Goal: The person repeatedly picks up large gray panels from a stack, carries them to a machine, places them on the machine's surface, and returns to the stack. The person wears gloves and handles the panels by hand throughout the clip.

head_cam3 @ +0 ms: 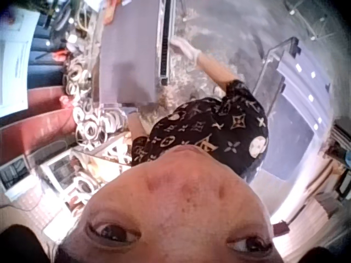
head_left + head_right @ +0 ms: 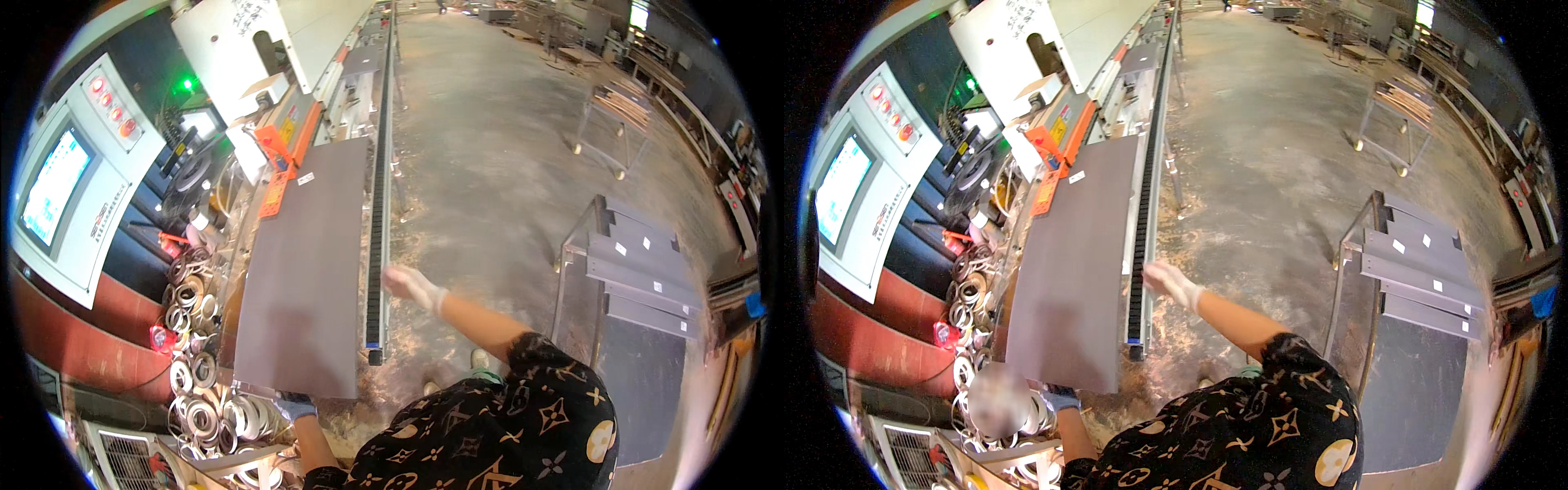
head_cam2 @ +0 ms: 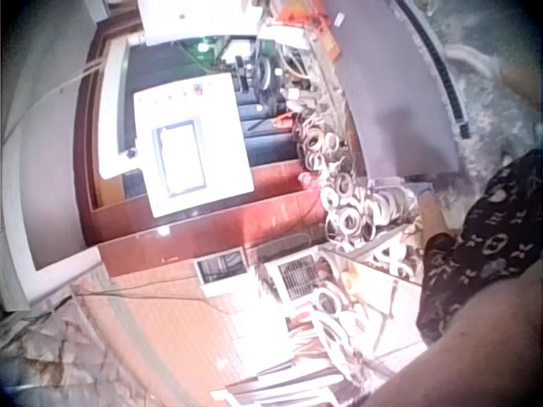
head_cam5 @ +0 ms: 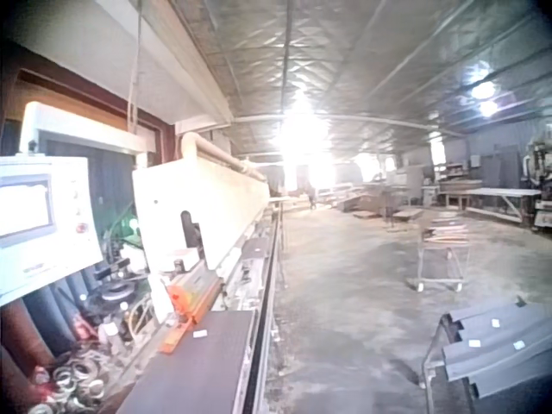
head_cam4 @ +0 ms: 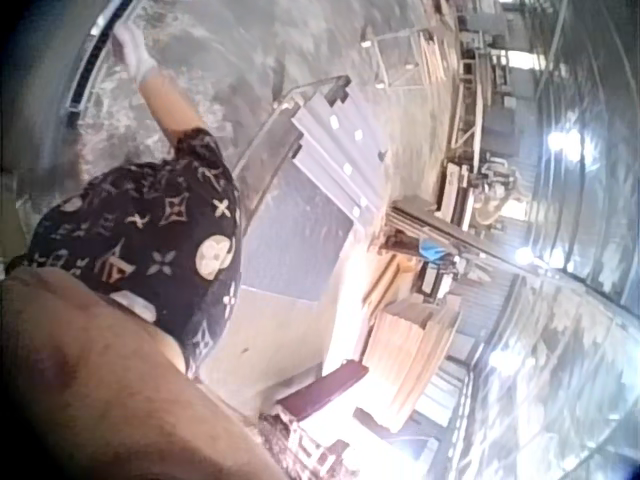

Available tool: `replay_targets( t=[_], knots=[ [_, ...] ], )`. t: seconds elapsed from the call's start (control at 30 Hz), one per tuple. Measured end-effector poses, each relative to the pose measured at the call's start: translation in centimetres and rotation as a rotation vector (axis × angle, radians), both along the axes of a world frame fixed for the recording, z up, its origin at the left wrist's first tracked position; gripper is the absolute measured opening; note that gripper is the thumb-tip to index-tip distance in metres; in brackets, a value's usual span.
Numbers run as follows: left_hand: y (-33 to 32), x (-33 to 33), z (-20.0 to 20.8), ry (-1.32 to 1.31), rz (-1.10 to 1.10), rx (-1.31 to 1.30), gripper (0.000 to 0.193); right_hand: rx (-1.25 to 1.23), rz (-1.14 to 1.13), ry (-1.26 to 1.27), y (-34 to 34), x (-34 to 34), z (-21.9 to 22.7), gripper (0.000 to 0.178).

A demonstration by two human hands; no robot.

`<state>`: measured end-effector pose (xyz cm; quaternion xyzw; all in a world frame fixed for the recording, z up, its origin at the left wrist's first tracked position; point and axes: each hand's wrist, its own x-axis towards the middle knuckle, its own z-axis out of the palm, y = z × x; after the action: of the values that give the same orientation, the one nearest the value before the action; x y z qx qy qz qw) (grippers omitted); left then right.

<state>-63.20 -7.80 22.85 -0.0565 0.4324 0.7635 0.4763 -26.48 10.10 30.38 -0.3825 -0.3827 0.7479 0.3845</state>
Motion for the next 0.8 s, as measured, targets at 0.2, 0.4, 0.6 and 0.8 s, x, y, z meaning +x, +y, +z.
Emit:
replay_targets(
  t=[0.2, 0.4, 0.6, 0.8],
  knots=[
    [-3.6, 2.5, -12.2, 0.239, -0.184, -0.410, 0.044, -0.441, -0.392, 0.004, -12.4, 18.2, -15.3, 0.046],
    [-7.0, 12.4, -20.9, 0.406, -1.174, -0.606, 0.043, -0.862, -1.251, 0.219, -27.4, 34.0, -24.8, 0.040],
    [-3.8, 20.0, -22.2, 0.651, -1.507, -0.505, 0.041, -0.852, -1.687, 0.029, -34.3, 44.1, -27.4, 0.028],
    [-1.9, 23.6, -21.6, 0.654, -1.366, -0.581, 0.040, -1.100, -1.549, 0.215, -33.5, 49.5, -24.1, 0.031]
  ],
)
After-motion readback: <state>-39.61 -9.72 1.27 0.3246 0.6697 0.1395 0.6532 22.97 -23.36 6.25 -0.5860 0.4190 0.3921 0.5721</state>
